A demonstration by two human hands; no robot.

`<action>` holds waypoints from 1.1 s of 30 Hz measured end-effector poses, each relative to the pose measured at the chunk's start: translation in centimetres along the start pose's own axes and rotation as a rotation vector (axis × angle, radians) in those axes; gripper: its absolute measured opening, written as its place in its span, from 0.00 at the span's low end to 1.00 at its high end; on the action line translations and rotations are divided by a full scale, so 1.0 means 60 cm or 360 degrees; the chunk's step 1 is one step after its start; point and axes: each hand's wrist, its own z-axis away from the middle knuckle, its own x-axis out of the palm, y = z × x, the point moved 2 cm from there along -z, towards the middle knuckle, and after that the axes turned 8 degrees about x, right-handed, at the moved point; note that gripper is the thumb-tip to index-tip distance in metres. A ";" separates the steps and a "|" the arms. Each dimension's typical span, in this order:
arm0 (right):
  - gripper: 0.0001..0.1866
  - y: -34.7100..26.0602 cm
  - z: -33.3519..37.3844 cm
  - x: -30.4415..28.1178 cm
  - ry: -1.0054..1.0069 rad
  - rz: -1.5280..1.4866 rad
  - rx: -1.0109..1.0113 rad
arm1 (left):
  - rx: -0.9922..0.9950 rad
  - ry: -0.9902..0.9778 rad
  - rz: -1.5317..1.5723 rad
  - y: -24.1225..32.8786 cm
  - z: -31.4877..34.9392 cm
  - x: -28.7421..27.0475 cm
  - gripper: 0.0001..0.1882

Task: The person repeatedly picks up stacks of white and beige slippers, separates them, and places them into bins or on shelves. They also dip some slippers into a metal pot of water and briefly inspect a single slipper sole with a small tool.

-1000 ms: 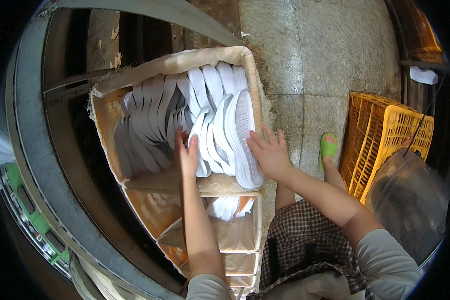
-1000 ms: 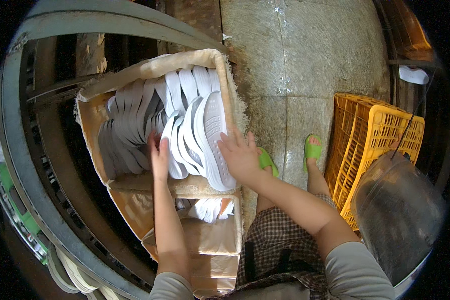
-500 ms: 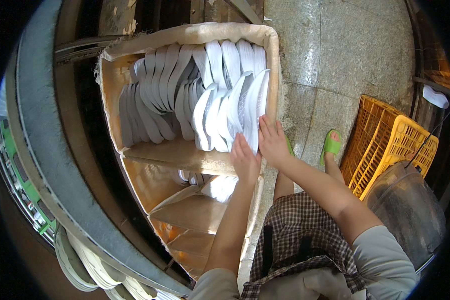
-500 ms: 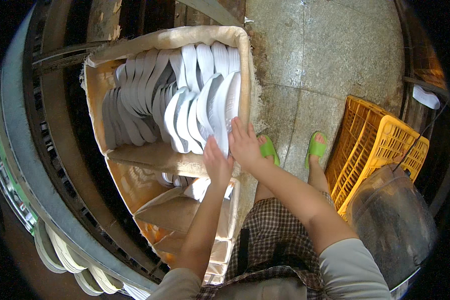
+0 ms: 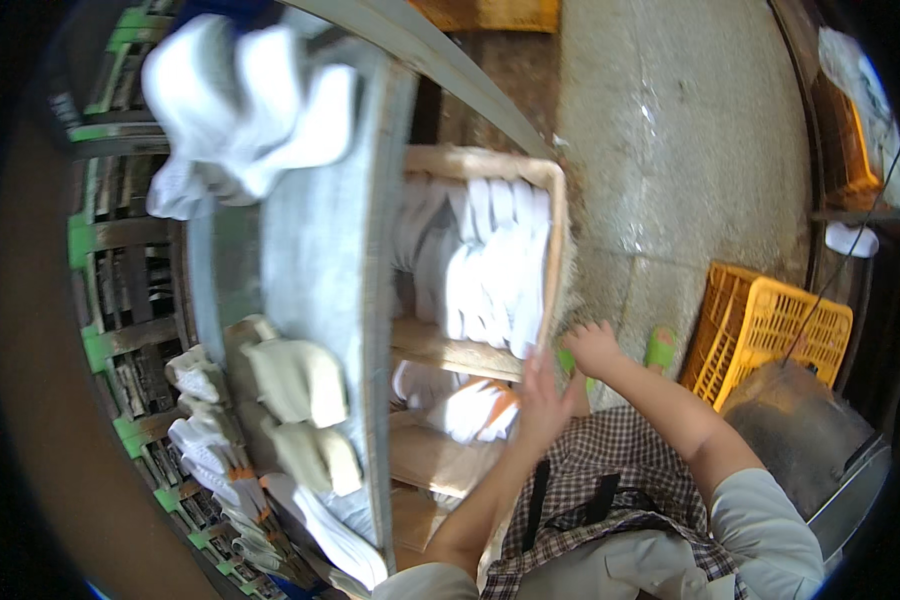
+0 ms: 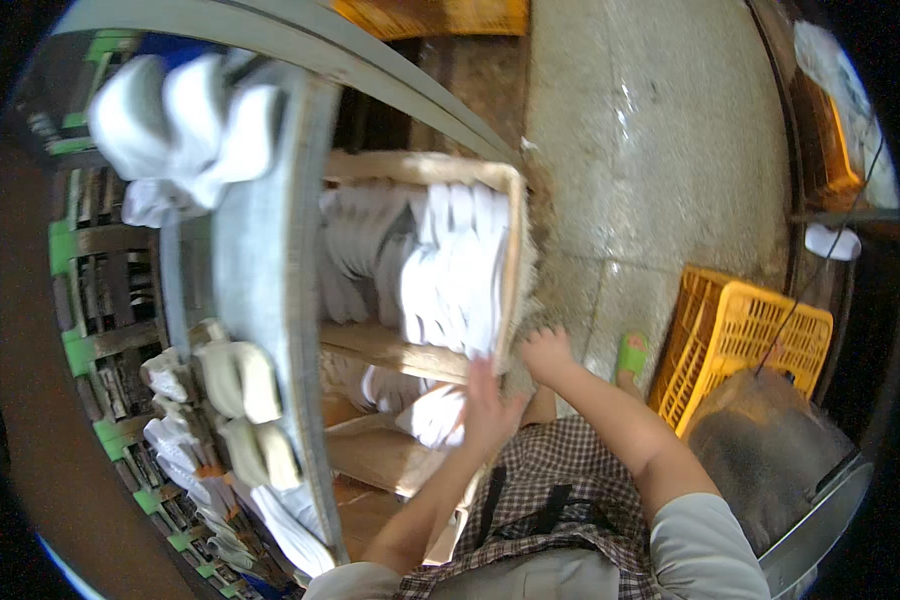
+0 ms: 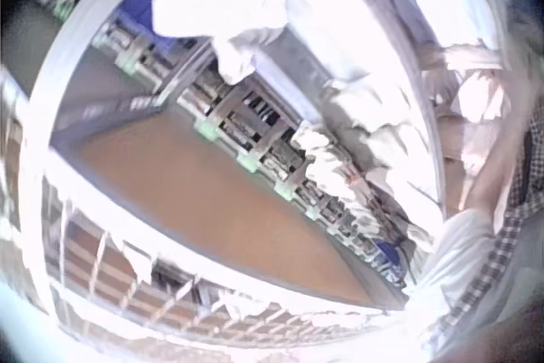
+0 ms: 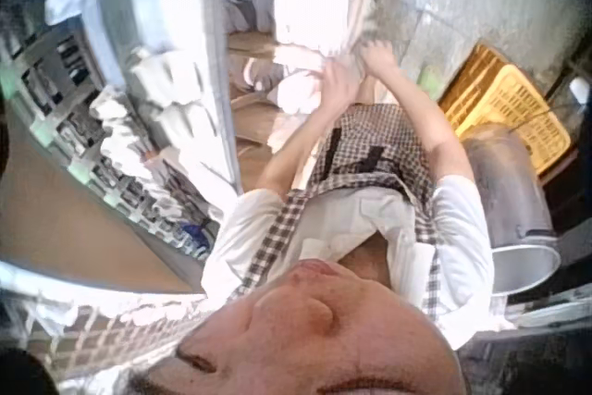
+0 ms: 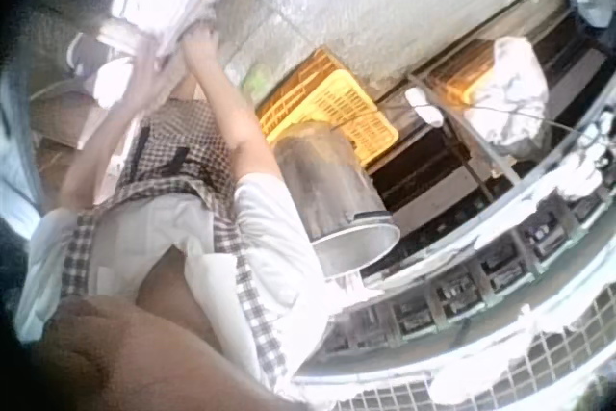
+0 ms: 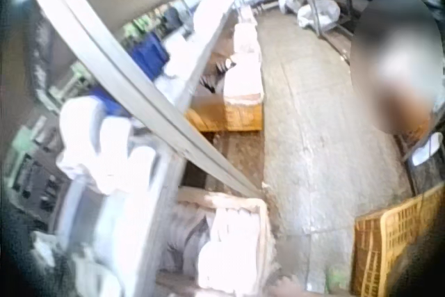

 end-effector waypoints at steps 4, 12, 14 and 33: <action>0.16 -0.001 0.050 -0.052 -0.0250 -0.0147 0.0083 | 0.0407 -0.0864 0.1034 0.169 0.055 -0.192 0.38; 0.16 0.029 0.091 -0.069 -0.0142 -0.0267 0.0154 | 0.0325 0.1047 0.1456 0.073 -0.069 -0.649 0.30; 0.16 0.049 0.115 -0.060 -0.0051 -0.0293 0.0163 | 0.0011 0.1293 0.1615 -0.017 -0.142 -0.723 0.29; 0.23 0.099 0.321 0.056 -0.0534 -0.0580 0.1117 | -0.0282 0.1402 0.0247 -0.549 -0.507 -0.903 0.36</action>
